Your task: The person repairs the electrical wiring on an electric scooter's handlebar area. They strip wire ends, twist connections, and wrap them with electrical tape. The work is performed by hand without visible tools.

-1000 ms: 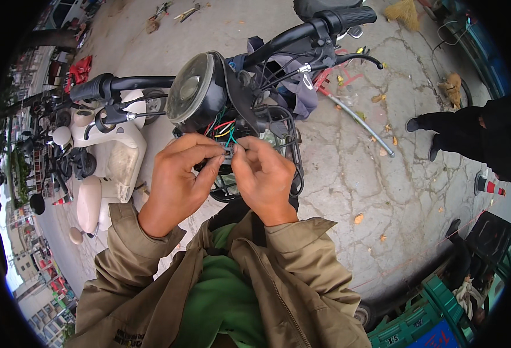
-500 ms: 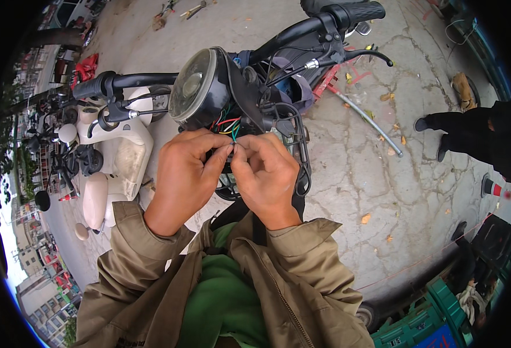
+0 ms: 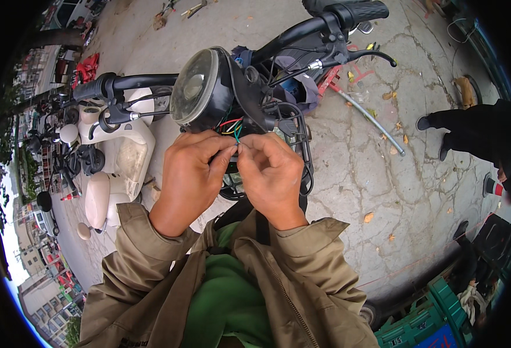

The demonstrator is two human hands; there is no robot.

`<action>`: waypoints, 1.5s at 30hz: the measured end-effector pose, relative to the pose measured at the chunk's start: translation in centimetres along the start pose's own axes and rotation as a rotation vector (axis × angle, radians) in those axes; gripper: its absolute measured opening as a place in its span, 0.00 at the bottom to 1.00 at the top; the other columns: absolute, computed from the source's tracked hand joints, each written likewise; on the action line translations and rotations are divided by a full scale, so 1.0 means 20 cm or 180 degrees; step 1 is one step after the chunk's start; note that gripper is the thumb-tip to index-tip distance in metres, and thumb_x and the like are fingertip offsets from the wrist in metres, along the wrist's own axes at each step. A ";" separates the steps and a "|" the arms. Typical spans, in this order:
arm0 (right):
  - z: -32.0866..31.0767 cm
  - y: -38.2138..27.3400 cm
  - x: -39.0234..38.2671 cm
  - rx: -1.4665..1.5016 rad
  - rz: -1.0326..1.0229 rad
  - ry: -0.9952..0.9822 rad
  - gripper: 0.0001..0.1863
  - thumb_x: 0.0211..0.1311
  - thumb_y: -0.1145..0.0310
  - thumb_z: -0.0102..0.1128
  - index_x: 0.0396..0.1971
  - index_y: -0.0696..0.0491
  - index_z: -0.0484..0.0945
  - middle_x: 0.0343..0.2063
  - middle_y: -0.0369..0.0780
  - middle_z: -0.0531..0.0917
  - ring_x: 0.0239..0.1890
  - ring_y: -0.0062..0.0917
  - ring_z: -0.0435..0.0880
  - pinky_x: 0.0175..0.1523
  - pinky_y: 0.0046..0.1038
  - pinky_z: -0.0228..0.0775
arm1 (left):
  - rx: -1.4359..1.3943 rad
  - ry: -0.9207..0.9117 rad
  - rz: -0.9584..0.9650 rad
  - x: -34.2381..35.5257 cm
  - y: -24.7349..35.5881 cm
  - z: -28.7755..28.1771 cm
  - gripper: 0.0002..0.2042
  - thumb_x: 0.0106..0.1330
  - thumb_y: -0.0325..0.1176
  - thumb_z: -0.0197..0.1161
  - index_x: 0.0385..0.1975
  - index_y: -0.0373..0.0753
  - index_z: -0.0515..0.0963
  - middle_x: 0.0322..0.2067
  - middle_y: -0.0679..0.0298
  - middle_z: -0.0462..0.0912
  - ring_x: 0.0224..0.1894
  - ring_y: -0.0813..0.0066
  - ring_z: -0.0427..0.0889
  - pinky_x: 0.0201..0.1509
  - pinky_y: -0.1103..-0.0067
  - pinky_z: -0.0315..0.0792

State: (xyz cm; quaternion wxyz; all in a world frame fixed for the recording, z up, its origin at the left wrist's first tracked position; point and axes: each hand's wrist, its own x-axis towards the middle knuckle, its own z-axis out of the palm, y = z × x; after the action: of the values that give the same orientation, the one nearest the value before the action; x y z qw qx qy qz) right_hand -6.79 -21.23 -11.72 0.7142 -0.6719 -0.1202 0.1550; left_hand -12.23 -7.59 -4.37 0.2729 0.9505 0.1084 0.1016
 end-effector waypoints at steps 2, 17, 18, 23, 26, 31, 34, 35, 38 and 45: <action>-0.01 -0.01 0.00 -0.0043 -0.0032 -0.0031 0.03 0.67 0.79 0.70 0.38 0.62 0.86 0.29 0.35 0.83 0.26 0.13 0.78 0.31 0.21 0.68 | -0.0053 -0.0017 -0.0007 0.00 -0.01 0.01 0.03 0.67 0.26 0.71 0.37 0.36 0.88 0.31 0.57 0.88 0.33 0.52 0.82 0.41 0.64 0.74; -0.04 -0.02 0.02 -0.0051 -0.0147 -0.0238 0.03 0.71 0.78 0.67 0.40 0.61 0.85 0.30 0.35 0.82 0.28 0.13 0.78 0.32 0.20 0.68 | -0.0008 -0.0066 -0.0005 0.00 0.00 0.01 0.03 0.68 0.25 0.70 0.37 0.34 0.87 0.32 0.55 0.88 0.33 0.50 0.83 0.42 0.63 0.75; -0.04 -0.02 0.02 -0.0120 -0.0142 -0.0246 0.03 0.73 0.77 0.67 0.40 0.62 0.85 0.31 0.33 0.80 0.29 0.12 0.76 0.34 0.19 0.67 | 0.0001 -0.0075 0.0001 0.00 0.00 0.01 0.03 0.68 0.25 0.70 0.37 0.34 0.87 0.32 0.55 0.88 0.33 0.50 0.83 0.42 0.63 0.75; 0.01 0.02 0.00 -0.0122 -0.0161 -0.0021 0.05 0.75 0.74 0.66 0.40 0.61 0.84 0.30 0.33 0.81 0.29 0.12 0.76 0.34 0.20 0.68 | -0.0035 -0.0049 0.0186 0.00 -0.02 0.01 0.05 0.66 0.25 0.72 0.39 0.34 0.88 0.33 0.55 0.89 0.33 0.53 0.85 0.41 0.64 0.76; 0.03 0.02 -0.02 -0.0036 -0.0034 0.0150 0.05 0.71 0.74 0.67 0.38 0.61 0.84 0.28 0.38 0.83 0.25 0.16 0.80 0.32 0.25 0.72 | -0.0303 -0.0057 0.0099 -0.01 -0.03 -0.02 0.07 0.65 0.25 0.74 0.41 0.34 0.89 0.34 0.54 0.89 0.33 0.58 0.85 0.39 0.67 0.77; 0.04 0.03 -0.04 -0.0054 0.0020 0.0134 0.06 0.73 0.74 0.66 0.38 0.62 0.83 0.28 0.39 0.84 0.25 0.17 0.81 0.33 0.25 0.73 | -0.0564 -0.0254 0.0153 0.01 -0.04 -0.06 0.13 0.65 0.25 0.74 0.49 0.34 0.89 0.37 0.52 0.91 0.27 0.62 0.84 0.32 0.70 0.77; 0.04 0.03 -0.04 -0.0138 -0.0053 0.0185 0.06 0.73 0.73 0.66 0.38 0.61 0.83 0.28 0.40 0.84 0.25 0.17 0.81 0.33 0.26 0.74 | -0.0388 -0.0360 0.0333 0.05 -0.05 -0.06 0.13 0.65 0.24 0.73 0.49 0.33 0.89 0.36 0.50 0.91 0.23 0.63 0.83 0.31 0.70 0.78; 0.04 0.03 -0.03 -0.0145 -0.0090 0.0194 0.06 0.73 0.73 0.66 0.38 0.61 0.83 0.28 0.40 0.84 0.25 0.18 0.81 0.33 0.26 0.74 | -0.0364 -0.0449 0.0184 0.06 -0.04 -0.07 0.13 0.65 0.24 0.72 0.49 0.32 0.89 0.35 0.50 0.91 0.23 0.64 0.83 0.31 0.71 0.78; 0.04 0.03 -0.03 -0.0177 -0.0160 0.0202 0.07 0.73 0.73 0.66 0.38 0.61 0.82 0.28 0.40 0.84 0.25 0.19 0.82 0.33 0.26 0.74 | -0.0346 -0.0545 -0.0046 0.07 0.01 -0.09 0.11 0.66 0.24 0.72 0.47 0.31 0.89 0.31 0.51 0.90 0.22 0.68 0.82 0.31 0.75 0.77; 0.05 0.01 -0.03 -0.0147 -0.0008 0.0215 0.08 0.73 0.71 0.67 0.37 0.61 0.82 0.26 0.39 0.85 0.26 0.18 0.83 0.33 0.26 0.75 | -0.0961 -0.0493 -0.0488 0.05 -0.03 -0.05 0.10 0.67 0.22 0.71 0.47 0.30 0.89 0.31 0.54 0.91 0.22 0.75 0.81 0.29 0.78 0.75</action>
State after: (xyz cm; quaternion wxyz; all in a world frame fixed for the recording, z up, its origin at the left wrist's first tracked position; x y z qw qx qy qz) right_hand -7.68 -20.45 -11.79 0.7023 -0.6929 -0.1004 0.1285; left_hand -11.69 -6.30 -3.70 0.4269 0.8927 0.1427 0.0221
